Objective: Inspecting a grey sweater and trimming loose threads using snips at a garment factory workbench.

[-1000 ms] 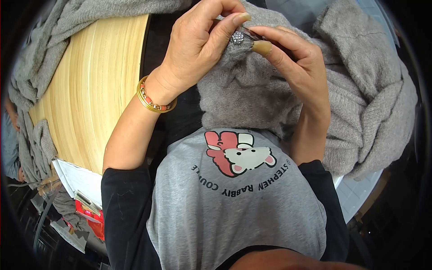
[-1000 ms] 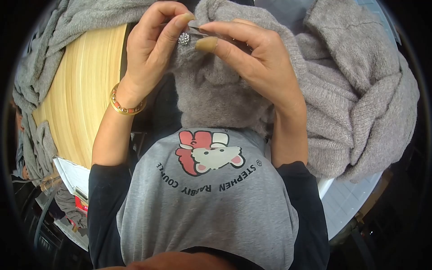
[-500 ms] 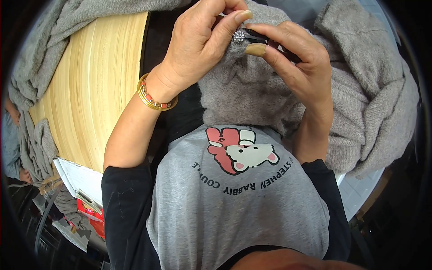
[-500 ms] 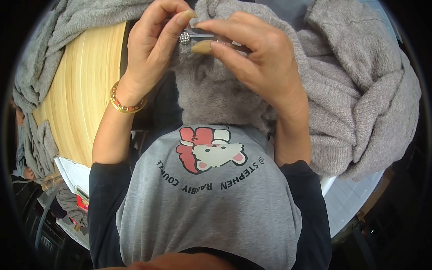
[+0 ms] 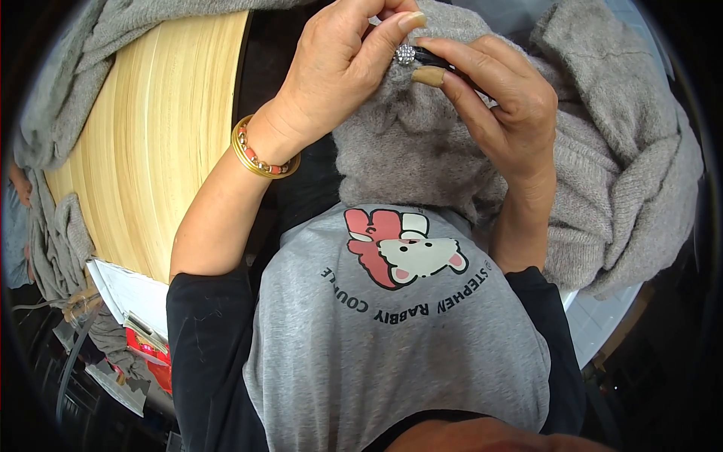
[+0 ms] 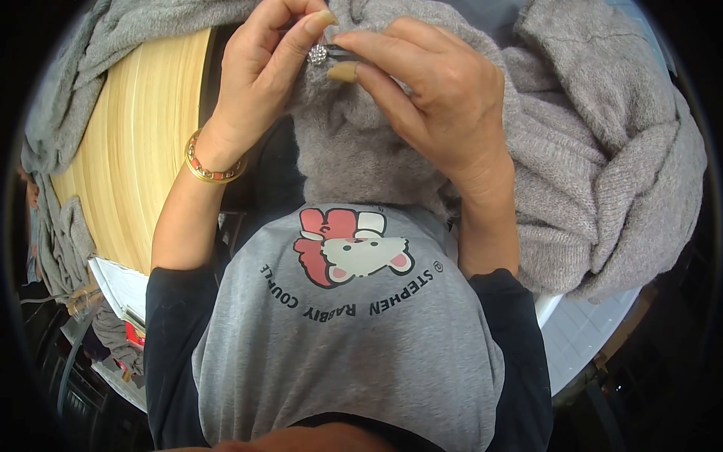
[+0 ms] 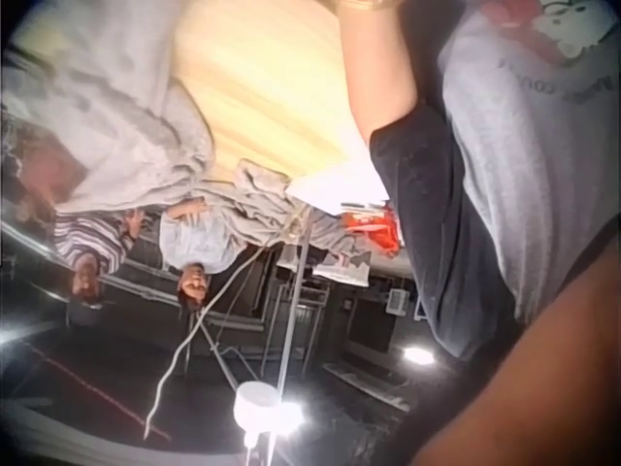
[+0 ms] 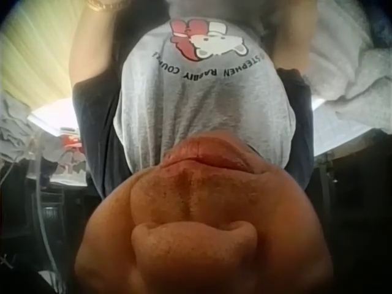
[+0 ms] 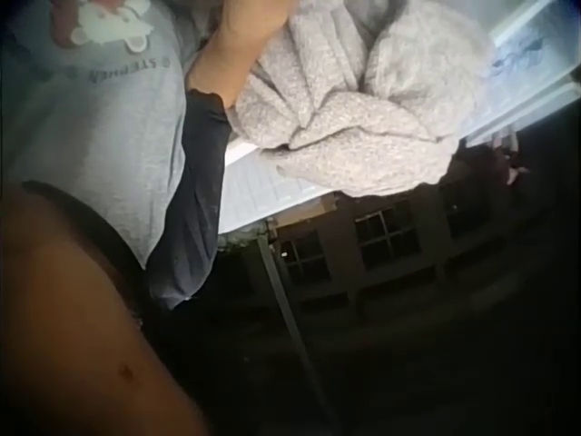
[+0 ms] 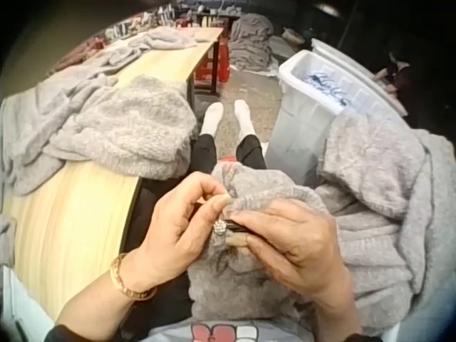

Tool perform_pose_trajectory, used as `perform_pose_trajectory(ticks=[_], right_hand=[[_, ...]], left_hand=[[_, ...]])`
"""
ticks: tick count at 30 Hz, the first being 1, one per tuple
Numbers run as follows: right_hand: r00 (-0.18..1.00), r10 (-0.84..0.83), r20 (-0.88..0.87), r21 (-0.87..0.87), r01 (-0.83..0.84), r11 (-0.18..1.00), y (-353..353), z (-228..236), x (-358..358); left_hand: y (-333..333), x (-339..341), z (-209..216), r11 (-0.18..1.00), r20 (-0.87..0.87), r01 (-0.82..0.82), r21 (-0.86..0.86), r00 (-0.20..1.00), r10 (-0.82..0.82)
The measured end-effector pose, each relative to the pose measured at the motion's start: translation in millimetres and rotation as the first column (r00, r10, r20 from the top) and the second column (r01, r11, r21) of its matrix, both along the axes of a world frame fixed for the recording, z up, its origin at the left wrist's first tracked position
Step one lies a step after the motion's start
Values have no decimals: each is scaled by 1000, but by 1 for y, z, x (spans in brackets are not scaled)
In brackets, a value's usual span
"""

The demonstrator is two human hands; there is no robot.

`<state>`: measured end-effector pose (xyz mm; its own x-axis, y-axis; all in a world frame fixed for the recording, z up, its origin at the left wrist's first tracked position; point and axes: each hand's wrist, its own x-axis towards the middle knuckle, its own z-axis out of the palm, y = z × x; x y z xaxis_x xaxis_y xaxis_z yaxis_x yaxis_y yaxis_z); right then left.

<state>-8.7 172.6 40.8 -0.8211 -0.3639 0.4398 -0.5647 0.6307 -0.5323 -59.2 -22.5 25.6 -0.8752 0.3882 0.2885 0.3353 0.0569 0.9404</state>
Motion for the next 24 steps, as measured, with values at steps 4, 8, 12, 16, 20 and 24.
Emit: perform_pose_trajectory(ticks=[4, 8, 12, 16, 20, 24], right_hand=[[996, -48, -78, 28, 50, 998, 0, -8, 2], [997, -35, -67, -24, 33, 999, -2, -4, 3], [999, -27, -36, -15, 27, 1000, -2, -4, 4], [994, -75, -81, 14, 77, 997, -2, -7, 6], [998, -25, -62, 37, 27, 999, -8, 2, 4], [994, -60, -89, 52, 65, 997, -11, 0, 5]], left_hand=[[2, 0, -5, 999, 70, 14, 42, 997, -17], [0, 0, -4, 998, 59, 34, 50, 998, -37], [2, -1, -7, 986, 166, 73, 152, 981, -98], [1, 0, -6, 990, 139, 73, 117, 986, -89], [0, 0, -6, 993, 155, 63, 104, 985, -79], [1, 0, -8, 995, 177, 63, 82, 981, -77]])
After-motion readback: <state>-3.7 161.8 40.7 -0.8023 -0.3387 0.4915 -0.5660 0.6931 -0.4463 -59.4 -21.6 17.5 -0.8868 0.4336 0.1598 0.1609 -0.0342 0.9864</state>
